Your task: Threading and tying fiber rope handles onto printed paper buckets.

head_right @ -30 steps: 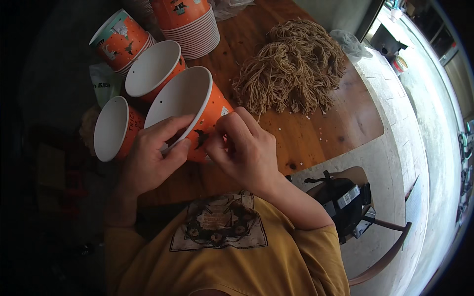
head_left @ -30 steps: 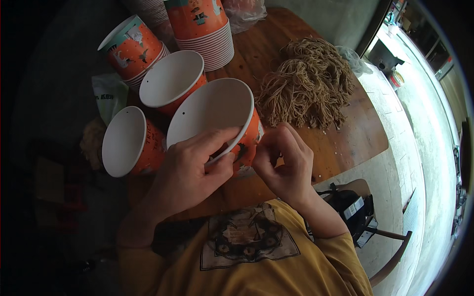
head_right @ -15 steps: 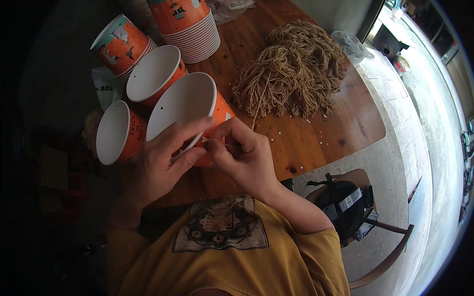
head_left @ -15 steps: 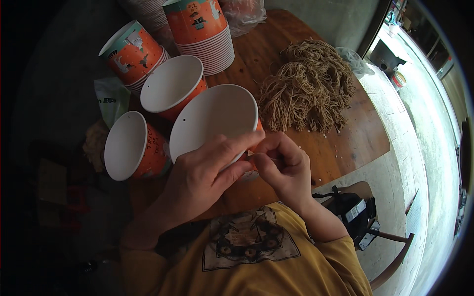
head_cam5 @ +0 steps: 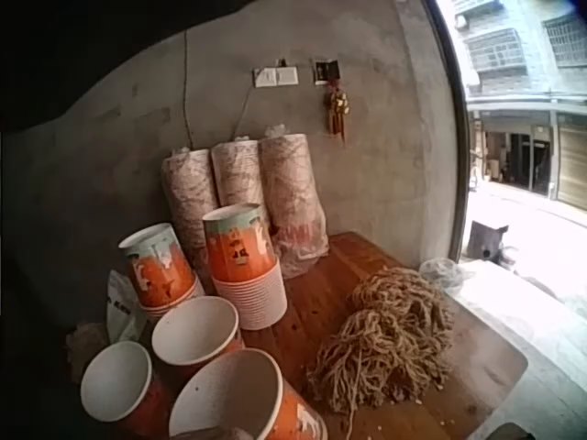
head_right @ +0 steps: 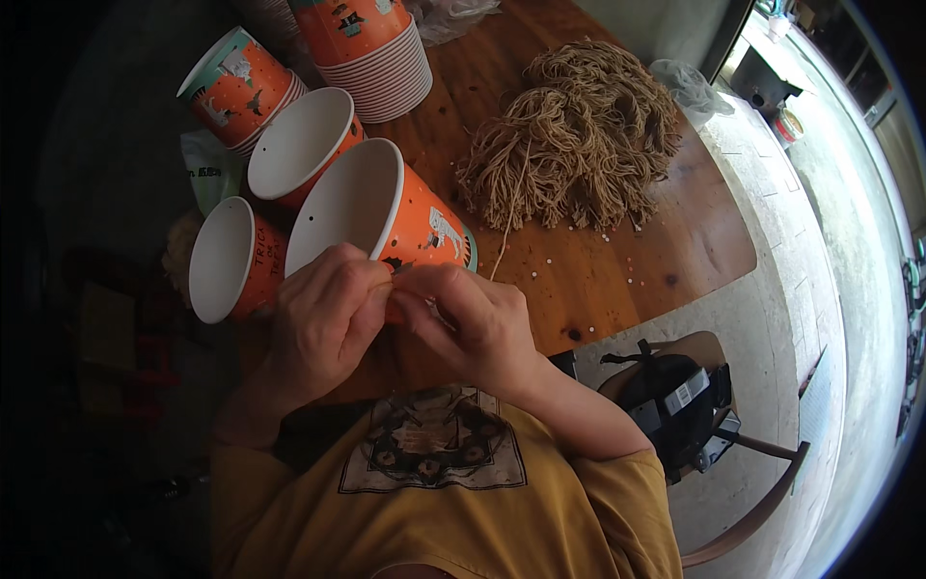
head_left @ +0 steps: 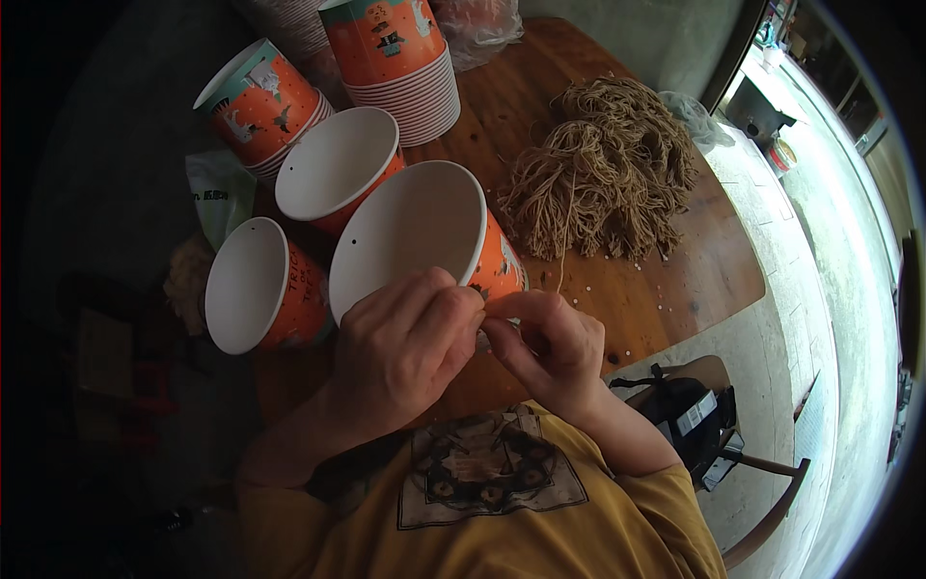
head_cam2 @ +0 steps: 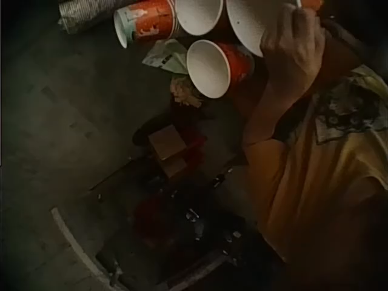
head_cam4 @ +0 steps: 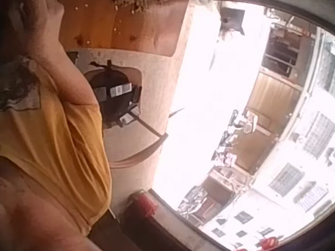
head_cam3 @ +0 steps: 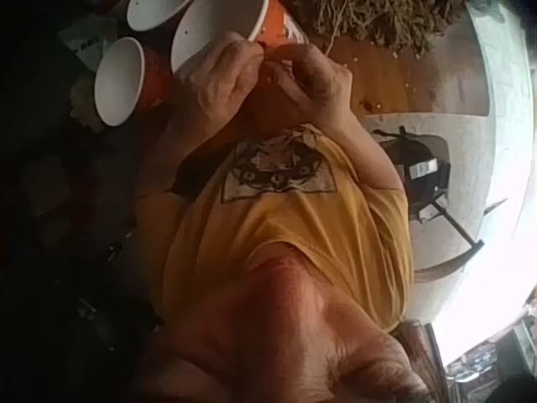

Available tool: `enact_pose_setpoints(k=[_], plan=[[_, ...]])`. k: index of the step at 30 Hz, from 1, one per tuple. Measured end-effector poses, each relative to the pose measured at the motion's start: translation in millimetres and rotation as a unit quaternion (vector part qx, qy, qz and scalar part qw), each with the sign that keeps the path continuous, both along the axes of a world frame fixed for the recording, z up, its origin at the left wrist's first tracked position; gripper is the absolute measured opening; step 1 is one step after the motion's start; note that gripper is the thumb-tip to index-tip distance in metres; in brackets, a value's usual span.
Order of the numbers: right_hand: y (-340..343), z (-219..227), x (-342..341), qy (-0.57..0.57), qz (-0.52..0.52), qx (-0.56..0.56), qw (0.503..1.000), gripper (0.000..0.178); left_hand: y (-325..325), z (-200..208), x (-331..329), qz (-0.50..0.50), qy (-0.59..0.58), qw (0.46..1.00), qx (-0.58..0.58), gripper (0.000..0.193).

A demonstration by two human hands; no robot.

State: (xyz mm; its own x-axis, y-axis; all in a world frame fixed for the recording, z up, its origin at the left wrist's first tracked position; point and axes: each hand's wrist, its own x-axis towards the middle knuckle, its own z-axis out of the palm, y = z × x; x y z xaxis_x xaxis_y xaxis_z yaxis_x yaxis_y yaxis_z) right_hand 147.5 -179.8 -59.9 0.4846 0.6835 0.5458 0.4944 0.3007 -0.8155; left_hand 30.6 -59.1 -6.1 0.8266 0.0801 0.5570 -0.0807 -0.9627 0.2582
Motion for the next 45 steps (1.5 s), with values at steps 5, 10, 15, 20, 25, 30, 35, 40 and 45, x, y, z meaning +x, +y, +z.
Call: enact_pose_setpoints(k=[5, 10, 15, 20, 25, 30, 35, 40, 45], plan=[[2, -2, 3, -0.060, 0.017, 0.064, 0.996, 0.013, -2, 0, -3, -0.001, 0.002, 1.000, 0.031, 0.018], [5, -5, 2, 0.043, -0.001, 0.041, 0.998, 0.010, -2, -3, -6, -0.009, 0.003, 1.000, 0.007, 0.017], [13, -9, 6, 0.024, -0.034, 0.031, 0.999, 0.011, -3, -3, -7, -0.012, 0.007, 1.000, -0.020, 0.018], [16, -7, 4, 0.030, -0.030, 0.030, 0.999, 0.012, -5, -2, -8, -0.022, 0.016, 0.999, -0.028, 0.018], [15, -8, 4, 0.016, -0.039, 0.030, 0.999, 0.011, -6, -10, -8, -0.036, -0.026, 0.995, -0.084, 0.017], [14, -9, 4, 0.020, -0.034, 0.023, 0.999, 0.011, -12, -1, -9, 0.022, 0.027, 0.933, -0.359, 0.014], [11, -4, 8, 0.000, -0.026, -0.016, 1.000, 0.012, -8, -4, -5, 0.026, 0.112, 0.903, -0.414, 0.014], [-1, 10, 20, -0.007, 0.043, -0.064, 0.997, 0.010, 0, -12, -2, 0.010, 0.105, 0.951, -0.292, 0.007], [-11, 23, 30, -0.091, 0.061, -0.164, 0.980, 0.008, 0, -11, 3, -0.005, 0.114, 0.964, -0.242, 0.009]])
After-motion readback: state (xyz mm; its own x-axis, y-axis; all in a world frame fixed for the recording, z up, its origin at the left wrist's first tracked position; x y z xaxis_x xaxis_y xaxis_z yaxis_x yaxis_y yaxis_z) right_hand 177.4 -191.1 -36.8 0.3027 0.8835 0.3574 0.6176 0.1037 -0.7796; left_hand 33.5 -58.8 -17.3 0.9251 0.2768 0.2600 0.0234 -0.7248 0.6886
